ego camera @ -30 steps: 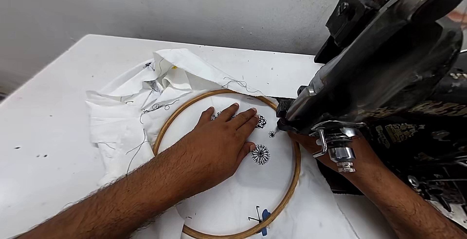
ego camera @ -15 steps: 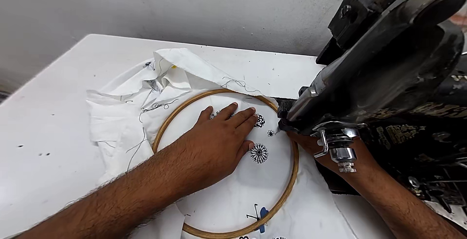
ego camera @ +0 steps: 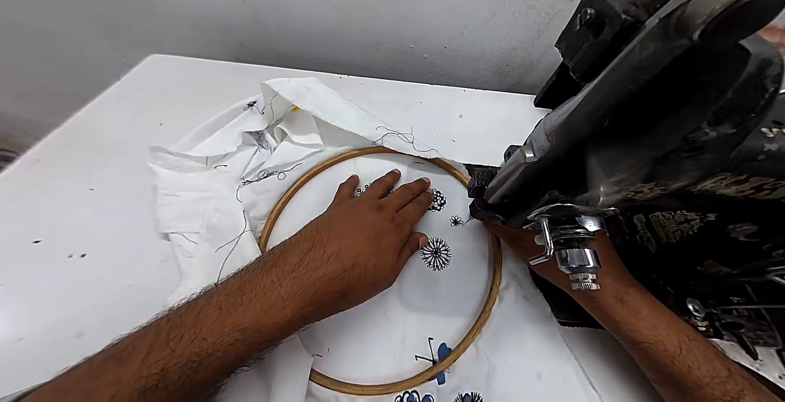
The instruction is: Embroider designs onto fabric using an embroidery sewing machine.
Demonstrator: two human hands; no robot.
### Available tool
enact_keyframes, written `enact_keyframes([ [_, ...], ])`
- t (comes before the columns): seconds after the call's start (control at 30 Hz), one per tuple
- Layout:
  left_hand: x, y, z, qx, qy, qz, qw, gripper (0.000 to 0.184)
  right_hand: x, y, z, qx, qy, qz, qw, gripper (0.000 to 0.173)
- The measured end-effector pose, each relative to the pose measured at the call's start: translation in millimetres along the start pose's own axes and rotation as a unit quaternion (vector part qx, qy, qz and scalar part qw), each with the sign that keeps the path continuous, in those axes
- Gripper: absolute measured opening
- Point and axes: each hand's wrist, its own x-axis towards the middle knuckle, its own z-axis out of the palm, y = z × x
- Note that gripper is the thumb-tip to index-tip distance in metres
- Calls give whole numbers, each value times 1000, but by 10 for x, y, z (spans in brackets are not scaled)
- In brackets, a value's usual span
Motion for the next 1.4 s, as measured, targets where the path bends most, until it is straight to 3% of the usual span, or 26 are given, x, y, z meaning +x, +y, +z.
enact_keyframes([
  [0.33, 8, 31, 41, 3, 12, 10, 1000, 58, -27, -94, -71, -39, -13, 29, 999, 17],
  [0.47, 8, 12, 33, -3, 12, 7, 1000, 58, 44, -30, -29, -26, -36, 107, 993, 17],
  [0.6, 23, -11, 44, -3, 15, 5, 1000, 59, 3, -13, -4, -15, -1, 40, 999, 22],
  [0.7, 35, -12, 58, -8, 21, 5, 1000, 58, 17, -32, -22, 20, -3, 64, 998, 15],
  [0.83, 30, 16, 58, -3, 21, 9, 1000, 58, -22, -63, -52, -2, 16, -14, 1000, 13],
  [1.27, 48, 0, 82, -6, 35, 14, 999, 58, -46, -118, -71, -23, 9, 29, 999, 17],
  [1.4, 61, 13, 94, -10, 38, 15, 999, 58, -42, -118, -88, -18, 15, 2, 1000, 16],
])
